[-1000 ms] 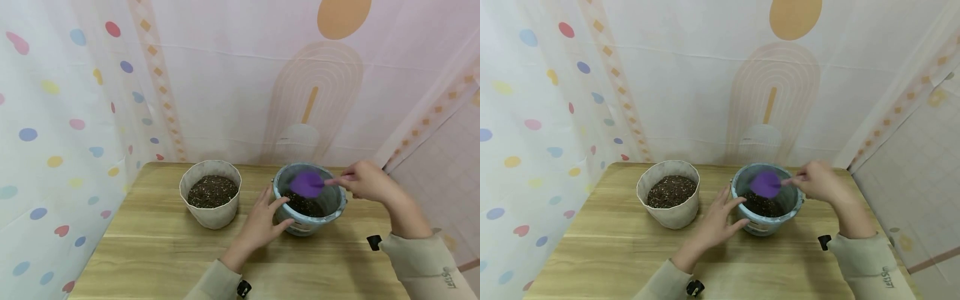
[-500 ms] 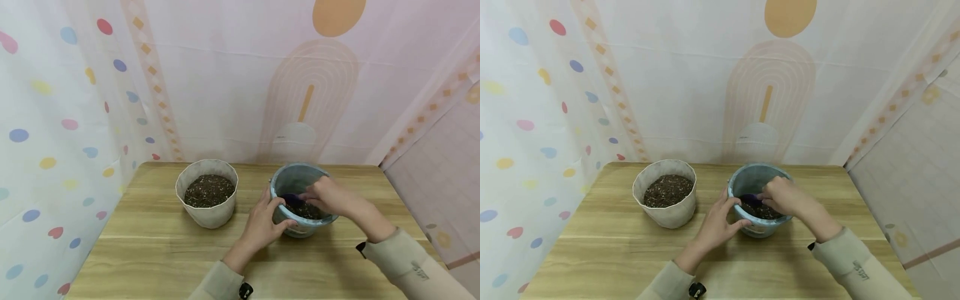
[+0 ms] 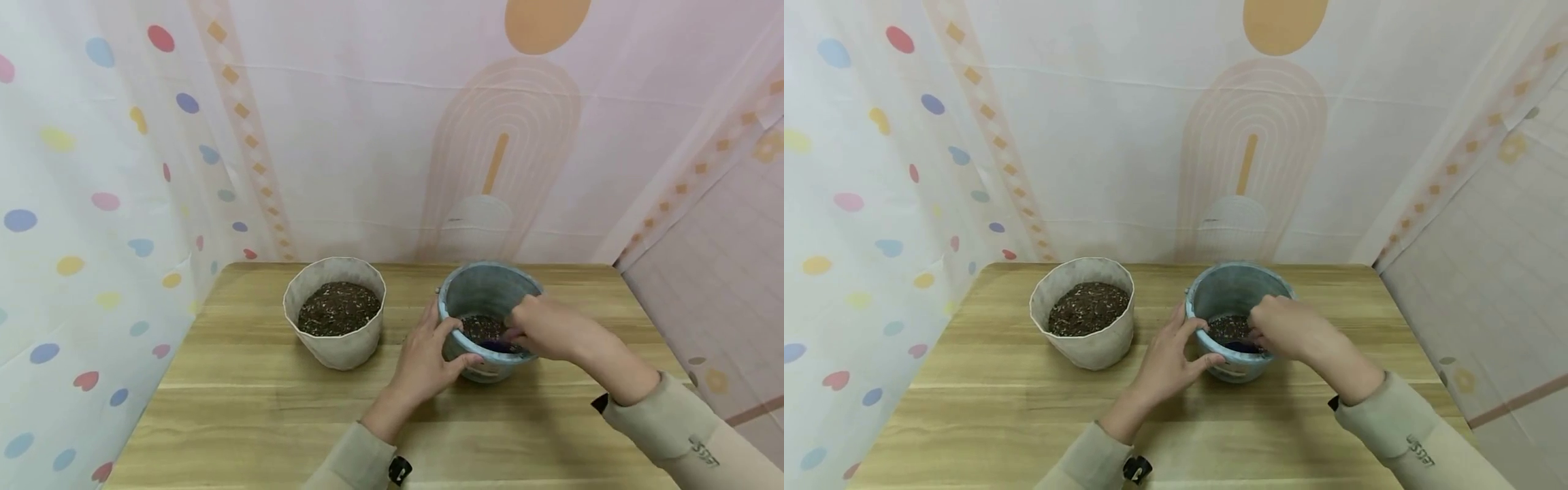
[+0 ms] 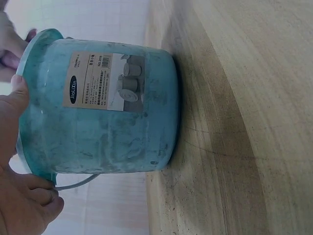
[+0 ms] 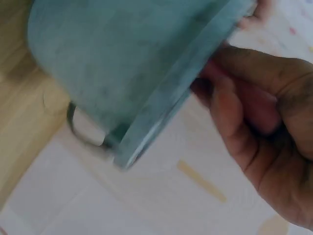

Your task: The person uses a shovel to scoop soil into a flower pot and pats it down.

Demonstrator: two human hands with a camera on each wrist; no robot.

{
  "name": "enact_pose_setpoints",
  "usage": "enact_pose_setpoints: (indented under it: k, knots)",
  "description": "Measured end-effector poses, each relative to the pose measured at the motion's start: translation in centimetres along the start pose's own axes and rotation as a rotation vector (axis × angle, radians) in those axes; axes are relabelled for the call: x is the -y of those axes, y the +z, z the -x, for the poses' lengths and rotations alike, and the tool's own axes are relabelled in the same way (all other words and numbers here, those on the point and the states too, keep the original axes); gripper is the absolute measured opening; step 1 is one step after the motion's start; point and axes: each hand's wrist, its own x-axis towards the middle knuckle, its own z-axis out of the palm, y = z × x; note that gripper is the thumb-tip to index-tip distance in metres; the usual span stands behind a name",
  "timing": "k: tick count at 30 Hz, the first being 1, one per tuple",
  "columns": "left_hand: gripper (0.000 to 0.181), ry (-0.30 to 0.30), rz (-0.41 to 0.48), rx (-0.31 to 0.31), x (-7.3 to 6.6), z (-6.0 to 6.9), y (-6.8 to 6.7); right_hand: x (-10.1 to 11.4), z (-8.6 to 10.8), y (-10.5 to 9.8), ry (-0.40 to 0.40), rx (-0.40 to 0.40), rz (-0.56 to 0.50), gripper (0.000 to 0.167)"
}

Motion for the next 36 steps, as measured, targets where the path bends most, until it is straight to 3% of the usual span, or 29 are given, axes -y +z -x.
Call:
enact_pose_setpoints:
  k: [2, 8, 10, 14, 18, 20, 24, 26, 29, 32, 36]
  knots:
    - [0.052, -0.001, -0.001, 0.0, 0.0, 0.0, -0.1, -0.6, -0.4, 0.8, -0.006, -0.07, 0.052, 0.005]
    - [0.051, 0.014, 0.008, -0.002, 0.1, 0.0, -0.1, -2.2, 0.3, 0.3, 0.106, -0.245, 0.053, 0.007]
    - [0.05, 0.019, 0.024, -0.003, 0.1, 0.1, 0.0, -2.5, 0.3, 0.4, 0.134, -0.268, 0.141, 0.003]
    - [0.047, 0.031, 0.06, -0.01, 0.0, 0.2, 0.0, -2.7, 0.2, 1.3, 0.085, -0.258, 0.258, 0.011]
    - [0.047, 0.069, 0.065, -0.016, -0.2, 0.4, 0.1, -2.9, 1.2, 1.1, 0.023, -0.177, 0.129, 0.015]
    - [0.047, 0.098, 0.049, -0.018, -0.3, 0.4, 0.2, -3.0, 1.7, 1.0, 0.021, -0.181, 0.093, 0.017]
    - [0.048, 0.151, -0.002, -0.021, -0.6, 0.4, 0.3, -3.3, 2.2, 1.1, 0.054, -0.271, 0.259, 0.012]
    - [0.048, 0.171, -0.016, -0.02, -0.8, 0.5, 0.3, -3.4, 2.7, 1.3, 0.06, -0.256, 0.283, 0.01]
    - [0.05, 0.197, -0.009, -0.031, -1.1, 0.6, 0.4, -3.6, 3.7, 1.4, 0.058, -0.146, 0.126, 0.005]
    - [0.051, 0.218, 0.004, -0.06, -1.2, 0.6, 0.5, -4.0, 4.5, 1.7, 0.057, -0.053, -0.155, 0.01]
    - [0.051, 0.263, -0.021, -0.116, -1.3, 0.5, 0.6, -4.4, 4.8, 2.8, 0.068, -0.041, -0.446, 0.017]
